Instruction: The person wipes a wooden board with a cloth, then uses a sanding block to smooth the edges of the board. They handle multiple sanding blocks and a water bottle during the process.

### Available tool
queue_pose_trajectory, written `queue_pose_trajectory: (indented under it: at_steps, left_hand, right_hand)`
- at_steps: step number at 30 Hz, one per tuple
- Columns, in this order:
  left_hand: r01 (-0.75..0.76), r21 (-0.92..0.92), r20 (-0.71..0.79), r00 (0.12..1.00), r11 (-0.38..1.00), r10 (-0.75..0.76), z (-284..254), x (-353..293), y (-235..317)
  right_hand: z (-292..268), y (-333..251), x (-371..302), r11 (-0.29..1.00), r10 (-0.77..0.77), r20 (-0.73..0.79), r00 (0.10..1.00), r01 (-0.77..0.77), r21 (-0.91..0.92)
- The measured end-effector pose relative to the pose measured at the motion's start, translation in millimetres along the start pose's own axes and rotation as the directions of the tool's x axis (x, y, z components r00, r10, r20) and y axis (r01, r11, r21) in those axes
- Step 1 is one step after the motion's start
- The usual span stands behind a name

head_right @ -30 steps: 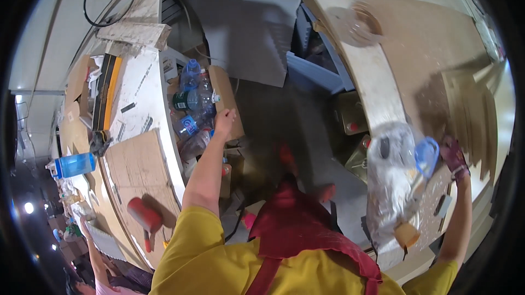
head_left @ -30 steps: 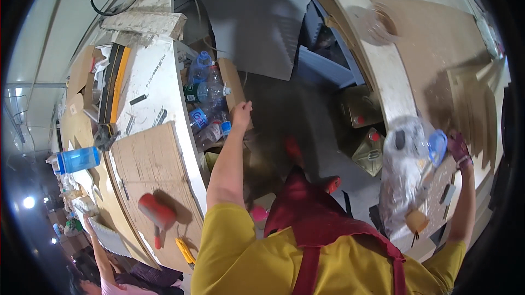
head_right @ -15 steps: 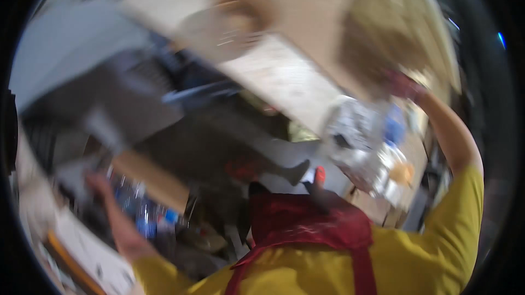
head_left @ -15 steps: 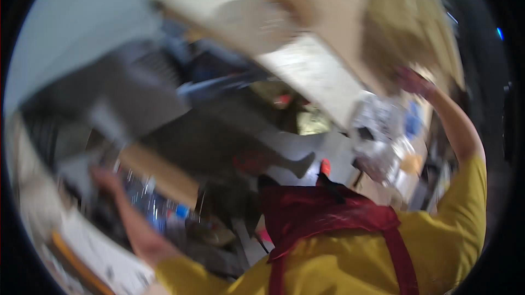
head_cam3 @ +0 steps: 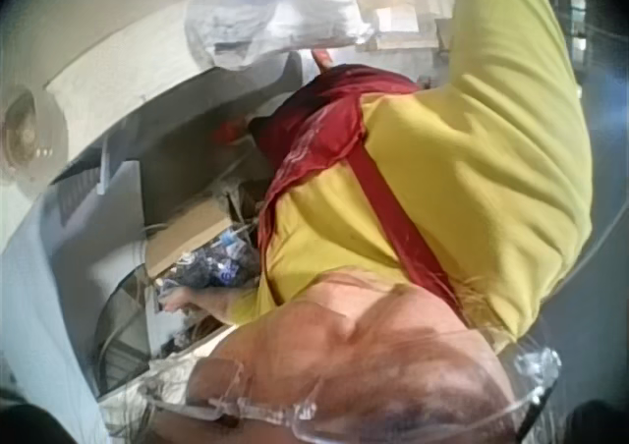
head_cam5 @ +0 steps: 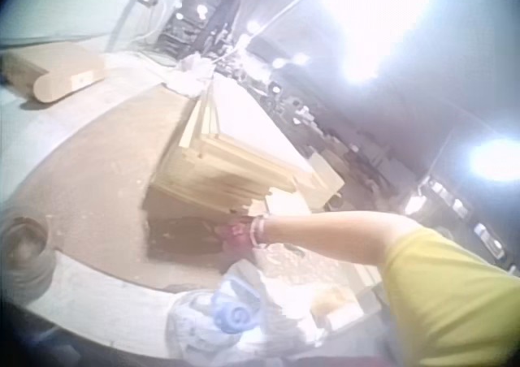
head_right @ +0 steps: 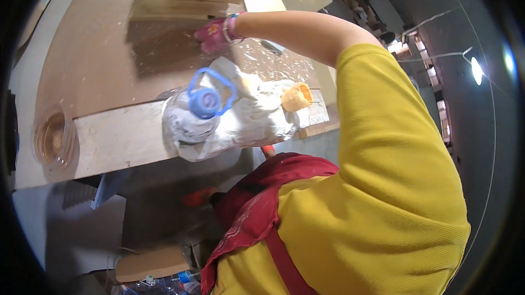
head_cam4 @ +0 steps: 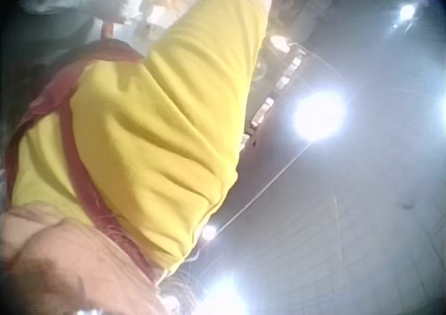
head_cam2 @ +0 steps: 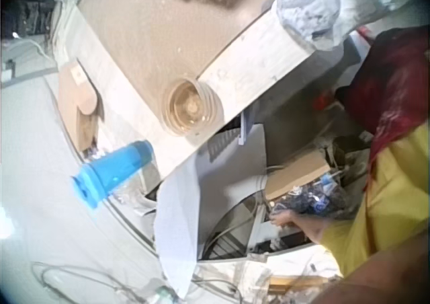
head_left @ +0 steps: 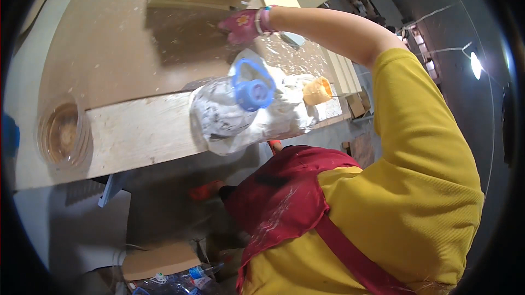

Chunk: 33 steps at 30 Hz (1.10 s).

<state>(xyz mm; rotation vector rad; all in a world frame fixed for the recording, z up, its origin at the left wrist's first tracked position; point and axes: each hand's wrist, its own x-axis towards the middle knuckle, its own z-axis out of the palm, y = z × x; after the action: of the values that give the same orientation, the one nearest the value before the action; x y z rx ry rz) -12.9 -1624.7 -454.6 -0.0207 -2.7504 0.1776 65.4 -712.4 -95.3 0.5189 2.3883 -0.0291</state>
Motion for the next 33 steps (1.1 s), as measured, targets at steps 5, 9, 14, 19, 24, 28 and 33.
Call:
queue_pose_trajectory:
  at_steps: [5, 9, 14, 19, 24, 28, 33]
  left_hand:
    - [0.033, 0.056, 0.084, 0.996, 0.998, -0.038, -151, 34, 133]
    - [-0.084, -0.160, 0.090, 0.991, 0.984, 0.099, -219, 43, 180]
    - [-0.108, -0.505, 0.188, 0.954, 0.856, 0.231, -411, 34, 242]
    - [0.012, -0.606, 0.231, 0.959, 0.796, 0.162, -617, -8, 325]
    - [-0.086, -0.866, 0.116, 0.923, 0.492, 0.366, -693, -70, 393]
    - [-0.233, -0.909, -0.039, 0.873, 0.344, 0.487, -727, -101, 497]
    - [-0.565, -0.764, -0.296, 0.736, 0.312, 0.609, -750, -126, 510]
  right_hand:
    - [-1, -1, -13, 0.998, -0.048, -0.056, 0.997, 0.047, -0.032]
    - [1, 11, -13, 0.993, -0.091, -0.044, 0.995, 0.093, 0.065]
    - [10, 45, -30, 0.914, -0.265, -0.148, 0.953, 0.297, 0.276]
    - [21, 57, -191, 0.532, -0.599, -0.691, 0.405, 0.846, 0.034]
    - [89, 44, -321, -0.151, -0.598, -0.801, -0.010, 0.983, 0.100]
    - [117, 57, -333, -0.301, -0.708, -0.703, 0.059, 0.876, 0.377]
    - [126, 81, -348, -0.385, -0.776, -0.630, 0.013, 0.782, 0.490]
